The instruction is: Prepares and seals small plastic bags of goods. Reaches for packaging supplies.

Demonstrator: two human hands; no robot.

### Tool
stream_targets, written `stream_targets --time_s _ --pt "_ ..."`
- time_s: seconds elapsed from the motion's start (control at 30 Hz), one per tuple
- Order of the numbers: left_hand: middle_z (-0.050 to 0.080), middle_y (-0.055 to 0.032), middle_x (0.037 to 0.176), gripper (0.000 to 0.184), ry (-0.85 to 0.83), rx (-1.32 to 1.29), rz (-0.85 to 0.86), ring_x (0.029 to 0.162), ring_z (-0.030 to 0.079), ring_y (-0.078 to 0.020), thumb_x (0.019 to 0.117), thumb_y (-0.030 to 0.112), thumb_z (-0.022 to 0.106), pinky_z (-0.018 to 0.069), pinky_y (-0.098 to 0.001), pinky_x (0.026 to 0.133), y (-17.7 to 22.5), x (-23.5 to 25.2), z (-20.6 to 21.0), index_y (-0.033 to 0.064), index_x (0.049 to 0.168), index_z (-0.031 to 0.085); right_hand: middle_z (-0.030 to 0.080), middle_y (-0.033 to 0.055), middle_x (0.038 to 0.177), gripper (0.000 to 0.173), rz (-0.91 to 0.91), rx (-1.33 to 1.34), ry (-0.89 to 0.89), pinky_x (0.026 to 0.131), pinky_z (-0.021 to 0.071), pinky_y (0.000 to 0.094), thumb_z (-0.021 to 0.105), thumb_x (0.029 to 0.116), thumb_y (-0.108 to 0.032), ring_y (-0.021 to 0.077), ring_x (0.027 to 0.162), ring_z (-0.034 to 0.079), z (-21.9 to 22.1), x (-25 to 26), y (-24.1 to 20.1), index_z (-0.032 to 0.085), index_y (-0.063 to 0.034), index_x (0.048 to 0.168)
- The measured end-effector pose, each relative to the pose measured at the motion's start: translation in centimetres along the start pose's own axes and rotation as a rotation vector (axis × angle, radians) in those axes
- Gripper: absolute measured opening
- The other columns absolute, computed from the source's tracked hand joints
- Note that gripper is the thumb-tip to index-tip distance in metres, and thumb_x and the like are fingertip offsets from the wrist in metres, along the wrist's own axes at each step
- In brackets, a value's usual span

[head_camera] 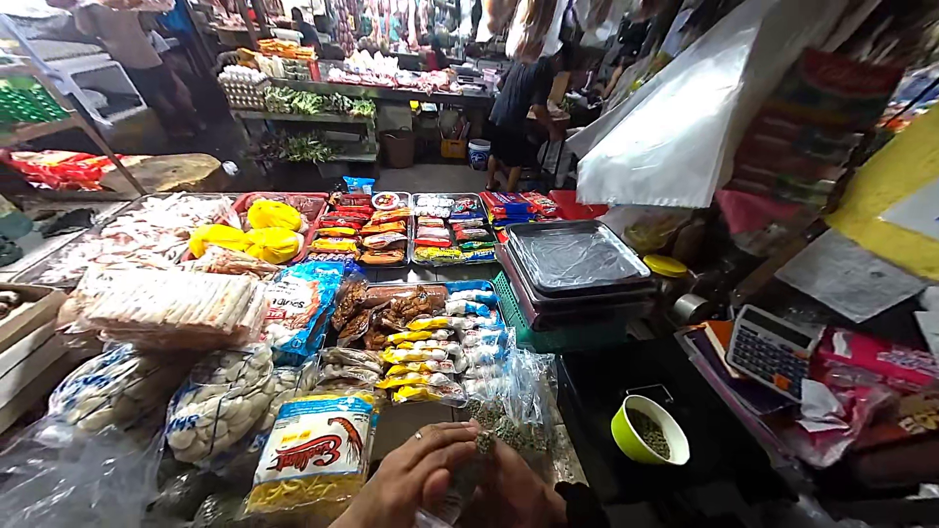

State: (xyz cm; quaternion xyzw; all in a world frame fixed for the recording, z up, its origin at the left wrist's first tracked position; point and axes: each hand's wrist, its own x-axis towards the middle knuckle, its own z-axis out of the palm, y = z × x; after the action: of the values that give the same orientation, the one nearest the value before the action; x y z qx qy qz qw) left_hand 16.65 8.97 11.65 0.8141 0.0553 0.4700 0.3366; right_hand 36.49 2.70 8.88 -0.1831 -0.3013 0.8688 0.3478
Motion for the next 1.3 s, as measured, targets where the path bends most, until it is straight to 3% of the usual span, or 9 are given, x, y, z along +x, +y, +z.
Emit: stream_targets --time_s 0.13,0.33,0.57,0.63,0.77,0.87,1.0,1.17,1.3 --pt "0.067 -0.0202 0.131 0.053 -0.071 0.483 0.063 0.130 0.061 -0.0253 0.1138 0.034 0.027 0.0480 -0.0337 0.110 0.8 0.5 -1.0 -0.0024 0.131 0.061 0.075 0.0000 0.094 0.071 -0.046 0.097 -0.062 0.049 0.0463 0.0161 0.041 0.0906 -0.082 0.0024 0.061 0.063 -0.6 0.5 -0.4 0.074 -0.0228 0.113" --pt "0.052 -0.0036 0.054 0.056 0.008 1.055 -0.071 0.048 0.055 -0.0201 0.1081 0.037 0.036 0.0426 -0.0344 0.043 1.3 0.9 -3.2 0.0112 0.062 0.056 0.070 0.0084 0.108 0.049 -0.209 0.125 -0.072 0.055 0.0479 0.0204 0.062 0.0959 -0.049 0.0088 0.070 0.062 -0.6 0.9 -0.6 0.058 -0.0256 0.139" --pt "0.063 0.0012 0.066 0.051 -0.189 -0.132 -0.575 0.058 0.057 0.0041 0.1068 0.042 0.049 0.0479 -0.0143 0.055 2.6 0.0 -5.1 0.0011 0.085 0.069 0.064 0.0132 0.132 0.058 -0.283 0.034 -0.110 0.064 0.0540 0.0230 0.066 0.0961 -0.045 0.0133 0.086 0.067 -1.3 0.7 0.0 0.052 -0.0256 0.149" --pt "0.063 0.0003 0.067 0.048 -0.156 -0.133 -0.521 0.059 0.057 0.0048 0.1070 0.040 0.050 0.0481 -0.0128 0.057 1.9 -0.6 -5.2 0.0005 0.085 0.068 0.066 0.0132 0.128 0.060 -0.329 -0.002 -0.069 0.067 0.0566 0.0261 0.057 0.0977 -0.058 0.0153 0.087 0.069 -0.8 0.7 -0.2 0.055 -0.0238 0.147" --pt "0.061 -0.0029 0.068 0.043 0.060 0.139 -0.305 0.063 0.059 0.0010 0.1087 0.035 0.048 0.0495 -0.0128 0.061 -0.5 -1.5 -4.5 0.0022 0.085 0.064 0.059 0.0088 0.143 0.053 -0.641 -0.398 0.142 0.074 0.0607 0.0288 0.065 0.1011 -0.021 0.0140 0.098 0.070 0.5 0.8 -0.5 0.048 -0.0166 0.151" --pt "0.060 0.0010 0.064 0.050 0.147 0.185 -0.433 0.061 0.056 0.0059 0.1070 0.041 0.049 0.0475 -0.0112 0.059 -0.7 -1.5 -4.1 0.0030 0.080 0.066 0.053 0.0079 0.150 0.083 -0.878 -0.994 0.326 0.103 0.0572 0.0356 0.077 0.0917 -0.013 0.0195 0.128 0.061 1.5 0.7 -0.9 0.031 -0.0230 0.160" --pt "0.054 0.0096 0.060 0.035 0.156 0.099 -0.687 0.055 0.047 0.0112 0.1004 0.029 0.054 0.0403 -0.0094 0.054 0.2 -0.8 -3.7 0.0063 0.077 0.066 0.059 0.0073 0.143 0.065 -1.222 -1.508 0.359 0.111 0.0507 0.0413 0.070 0.0964 -0.008 0.0251 0.132 0.059 1.9 0.3 -1.7 0.042 -0.0234 0.153" --pt "0.056 0.0177 0.063 0.026 0.251 -0.364 -0.712 0.051 0.052 0.0078 0.1027 0.040 0.059 0.0458 -0.0102 0.047 1.7 -0.2 -3.4 0.0251 0.084 0.068 0.052 0.0020 0.152 0.057 -0.841 -0.777 0.172 0.093 0.0596 0.0317 0.056 0.1056 -0.035 0.0179 0.120 0.066 1.6 -0.9 -1.3 0.036 -0.0326 0.159" --pt "0.059 0.0035 0.065 0.044 0.171 0.017 -0.433 0.060 0.055 0.0039 0.1038 0.042 0.056 0.0475 -0.0132 0.056 -0.6 -0.8 -2.3 0.0067 0.079 0.066 0.062 0.0143 0.139 0.055 -0.335 -0.069 0.130 0.061 0.0625 0.0405 0.041 0.1043 -0.059 0.0299 0.096 0.073 1.6 -0.9 -0.4 0.048 -0.0325 0.152"
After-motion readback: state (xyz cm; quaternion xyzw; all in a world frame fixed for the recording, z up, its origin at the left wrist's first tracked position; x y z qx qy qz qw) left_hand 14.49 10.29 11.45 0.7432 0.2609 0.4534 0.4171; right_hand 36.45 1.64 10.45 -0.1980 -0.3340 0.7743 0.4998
